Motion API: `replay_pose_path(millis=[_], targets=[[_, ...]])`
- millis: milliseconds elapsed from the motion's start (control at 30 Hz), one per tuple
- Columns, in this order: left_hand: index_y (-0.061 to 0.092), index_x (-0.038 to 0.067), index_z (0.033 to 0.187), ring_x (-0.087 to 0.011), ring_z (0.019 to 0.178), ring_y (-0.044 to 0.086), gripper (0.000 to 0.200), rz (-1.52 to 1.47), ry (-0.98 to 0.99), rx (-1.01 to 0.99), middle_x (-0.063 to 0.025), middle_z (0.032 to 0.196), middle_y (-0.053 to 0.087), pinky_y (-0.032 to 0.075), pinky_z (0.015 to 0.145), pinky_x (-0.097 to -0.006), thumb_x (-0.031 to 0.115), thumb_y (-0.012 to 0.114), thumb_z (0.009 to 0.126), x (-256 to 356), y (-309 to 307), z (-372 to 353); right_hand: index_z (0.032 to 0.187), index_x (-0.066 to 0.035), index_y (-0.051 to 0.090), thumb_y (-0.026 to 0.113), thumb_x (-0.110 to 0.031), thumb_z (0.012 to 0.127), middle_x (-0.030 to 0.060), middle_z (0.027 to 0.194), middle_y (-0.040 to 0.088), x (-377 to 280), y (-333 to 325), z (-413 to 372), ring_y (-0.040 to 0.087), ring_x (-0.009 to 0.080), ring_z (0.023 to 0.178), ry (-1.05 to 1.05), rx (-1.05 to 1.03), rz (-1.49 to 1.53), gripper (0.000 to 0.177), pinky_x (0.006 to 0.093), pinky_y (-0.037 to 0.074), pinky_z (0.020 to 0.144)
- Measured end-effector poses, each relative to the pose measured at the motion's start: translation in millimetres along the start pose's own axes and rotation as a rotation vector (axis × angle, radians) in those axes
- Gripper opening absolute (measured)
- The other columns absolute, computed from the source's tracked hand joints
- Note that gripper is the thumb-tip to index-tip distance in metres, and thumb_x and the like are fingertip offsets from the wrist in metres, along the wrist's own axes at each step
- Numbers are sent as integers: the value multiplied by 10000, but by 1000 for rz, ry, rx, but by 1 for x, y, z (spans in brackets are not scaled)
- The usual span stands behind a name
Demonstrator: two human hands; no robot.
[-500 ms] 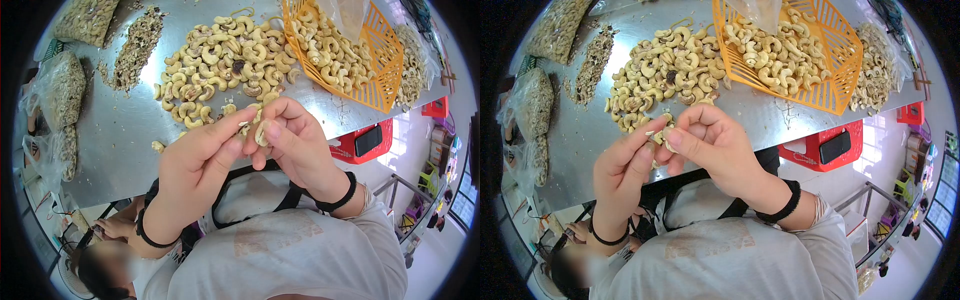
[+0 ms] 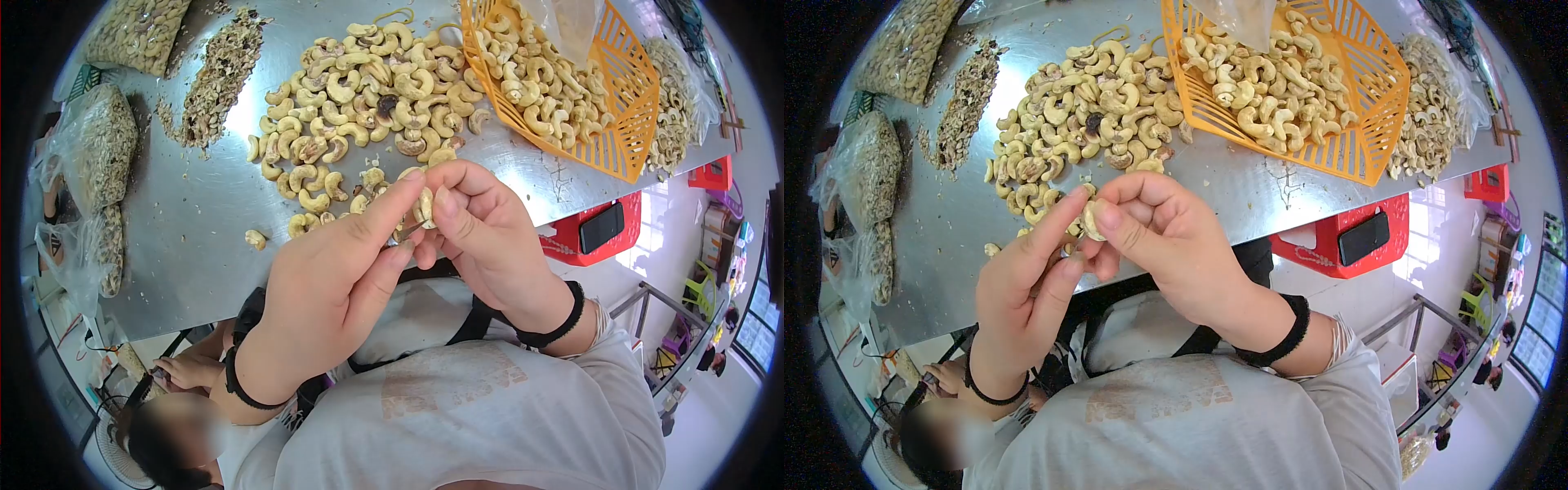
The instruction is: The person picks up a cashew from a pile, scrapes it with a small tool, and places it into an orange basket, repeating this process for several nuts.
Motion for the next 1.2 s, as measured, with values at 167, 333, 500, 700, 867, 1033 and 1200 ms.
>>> replay_pose_path(millis=[167,333,500,700,867,1033,1200], targets=[[434,25,1143,-222,584,547,448,91,38,-14,-105,703,556,421,517,-270,-5,532,707,1,-1,1,888,-7,493,500,-144,819,46,749,551,0,1,-1,512,85,632,-3,10,-24,154,192,418,579],[449,38,1135,-221,585,545,442,164,82,-14,-106,702,554,421,520,-265,-17,525,703,0,-1,0,875,-9,500,504,-143,816,46,750,552,1,-1,0,504,81,623,10,9,-4,146,191,413,573],[463,31,1119,-186,602,558,372,-80,-131,-108,-105,728,561,423,554,-241,-3,487,750,4,-6,0,867,-18,508,511,-144,812,36,744,549,1,-2,-2,496,71,611,68,-19,74,137,184,405,572],[467,2,1111,-22,484,385,303,-262,-235,-43,-19,685,547,311,441,-146,79,410,824,-3,-4,-3,866,-24,506,536,-125,796,13,757,534,4,-3,0,492,62,662,14,1,24,127,187,403,616],[441,-1,1129,-14,488,368,312,-212,-224,-30,-28,677,546,295,453,-135,108,391,840,-6,-3,-5,904,-22,468,572,-23,746,20,847,513,-2,1,0,482,65,783,-203,7,-186,189,200,397,703],[422,-16,1136,-15,489,353,321,-326,-275,-7,-33,667,539,296,452,-143,98,359,843,-3,-3,-4,911,-25,459,581,-17,735,18,849,500,-3,2,-1,484,72,800,-275,15,-274,214,212,399,721],[410,-13,1145,-16,490,358,332,-288,-247,-27,-37,666,538,296,447,-144,66,350,829,1,-5,-3,912,-18,460,578,-18,739,21,842,507,-5,-1,-2,492,79,792,-294,-41,-316,209,215,407,719]])
Point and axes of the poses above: each hand's wrist, its own z-axis towards the middle knuckle, its own y-axis out of the palm, x = y × z, the point moved 2 cm from there along z, towards the middle knuckle
